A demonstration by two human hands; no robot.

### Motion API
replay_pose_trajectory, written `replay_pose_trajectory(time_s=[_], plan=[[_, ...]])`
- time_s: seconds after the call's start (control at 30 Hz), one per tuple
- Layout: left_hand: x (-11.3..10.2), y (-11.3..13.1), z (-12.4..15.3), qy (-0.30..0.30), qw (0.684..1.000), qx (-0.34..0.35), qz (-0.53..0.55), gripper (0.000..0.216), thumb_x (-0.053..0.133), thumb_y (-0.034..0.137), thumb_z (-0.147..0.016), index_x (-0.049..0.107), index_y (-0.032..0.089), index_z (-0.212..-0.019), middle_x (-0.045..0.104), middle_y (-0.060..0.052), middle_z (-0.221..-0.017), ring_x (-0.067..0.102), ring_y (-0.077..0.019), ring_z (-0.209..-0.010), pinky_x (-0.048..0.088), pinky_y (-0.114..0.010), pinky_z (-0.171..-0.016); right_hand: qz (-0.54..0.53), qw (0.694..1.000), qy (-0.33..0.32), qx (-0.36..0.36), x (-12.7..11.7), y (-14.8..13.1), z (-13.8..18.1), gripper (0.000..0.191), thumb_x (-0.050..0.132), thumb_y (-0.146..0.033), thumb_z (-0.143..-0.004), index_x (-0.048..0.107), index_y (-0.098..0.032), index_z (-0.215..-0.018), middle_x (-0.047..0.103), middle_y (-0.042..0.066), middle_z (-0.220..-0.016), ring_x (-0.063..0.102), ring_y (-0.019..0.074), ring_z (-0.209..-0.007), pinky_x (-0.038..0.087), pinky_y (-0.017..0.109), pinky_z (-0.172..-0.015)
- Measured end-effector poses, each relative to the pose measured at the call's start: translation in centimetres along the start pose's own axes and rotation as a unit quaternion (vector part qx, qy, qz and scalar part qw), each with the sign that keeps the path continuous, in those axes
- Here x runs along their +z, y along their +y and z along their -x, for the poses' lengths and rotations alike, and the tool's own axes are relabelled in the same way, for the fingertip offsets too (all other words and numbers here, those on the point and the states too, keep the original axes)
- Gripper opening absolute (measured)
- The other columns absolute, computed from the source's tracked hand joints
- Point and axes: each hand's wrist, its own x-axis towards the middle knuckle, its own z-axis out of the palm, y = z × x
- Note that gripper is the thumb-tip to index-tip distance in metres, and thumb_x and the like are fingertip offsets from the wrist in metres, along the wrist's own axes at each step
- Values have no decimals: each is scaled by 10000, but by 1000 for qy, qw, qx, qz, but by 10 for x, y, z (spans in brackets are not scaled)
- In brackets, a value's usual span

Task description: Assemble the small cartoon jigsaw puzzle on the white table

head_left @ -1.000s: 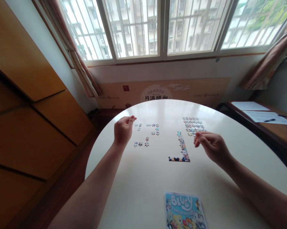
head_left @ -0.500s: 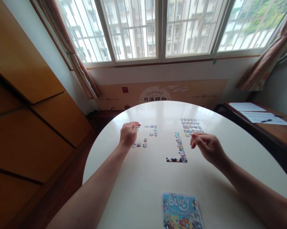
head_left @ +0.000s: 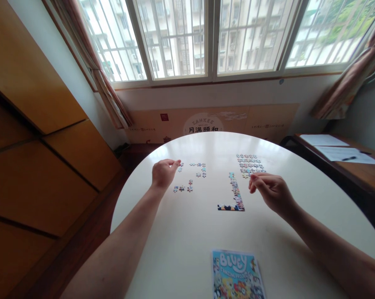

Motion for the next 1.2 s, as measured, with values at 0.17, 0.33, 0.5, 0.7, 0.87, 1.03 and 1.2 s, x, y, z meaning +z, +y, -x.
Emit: replay_pose_trajectory(time_s=[0.17, 0.33, 0.5, 0.7, 0.87, 1.03, 1.2], plan=[[3, -5, -1, -3, 1000, -14, -26, 350, 589, 459, -916, 802, 211, -789, 790, -75, -829, 722, -262, -841, 516, -355, -811, -2, 1000, 0, 1, 0, -1, -1, 510, 527, -377, -1003, 618, -225, -525, 663, 20, -593, 629, 181, -610, 484, 339, -681], [10, -10, -4, -27, 996, -51, -61, 435, 375, 341, -994, 798, 252, -1043, 752, -49, -1188, 622, -291, -1193, 455, -445, -1044, -2, 1000, 3, 0, 0, 1, 0, 512, 528, -375, -1003, 618, -224, -522, 659, 20, -590, 628, 181, -616, 483, 337, -680], [26, -11, -3, -141, 977, -94, -131, 529, 263, 497, -1025, 688, 348, -1302, 463, -35, -1568, 285, -324, -1508, 130, -667, -1207, -6, 1000, 2, 10, -1, 3, 0, 506, 529, -372, -1000, 621, -224, -525, 663, 24, -606, 631, 184, -626, 487, 348, -697], [38, -12, -3, -183, 966, -65, -169, 624, 174, 582, -1014, 666, 365, -1332, 313, -15, -1651, 111, -309, -1563, -7, -672, -1214, -3, 1000, 6, 11, -2, -2, -1, 506, 532, -380, -992, 621, -227, -518, 662, 23, -589, 627, 181, -622, 492, 355, -713], [27, 7, 0, -213, 964, -4, -160, 604, 188, 542, -1027, 747, 383, -1193, 337, 30, -1641, 107, -321, -1561, -1, -678, -1210, -1, 1000, 2, 11, -2, -3, -2, 509, 531, -385, -990, 621, -226, -515, 662, 22, -582, 630, 178, -627, 494, 355, -727], [8, 23, 6, -225, 961, 31, -157, 609, 229, 441, -1041, 814, 328, -919, 439, 4, -1583, 186, -324, -1542, 4, -698, -1197, -1, 1000, -3, 9, -2, -1, -2, 505, 531, -374, -987, 623, -223, -514, 665, 21, -589, 635, 176, -627, 493, 349, -716], [4, 13, 6, -206, 958, 82, -181, 356, 481, 286, -965, 724, 358, -1214, 378, -31, -1617, 164, -319, -1547, 48, -722, -1184, 3, 1000, -4, 8, -2, 0, -2, 502, 534, -373, -987, 629, -221, -518, 665, 19, -588, 637, 173, -619, 493, 345, -699]])
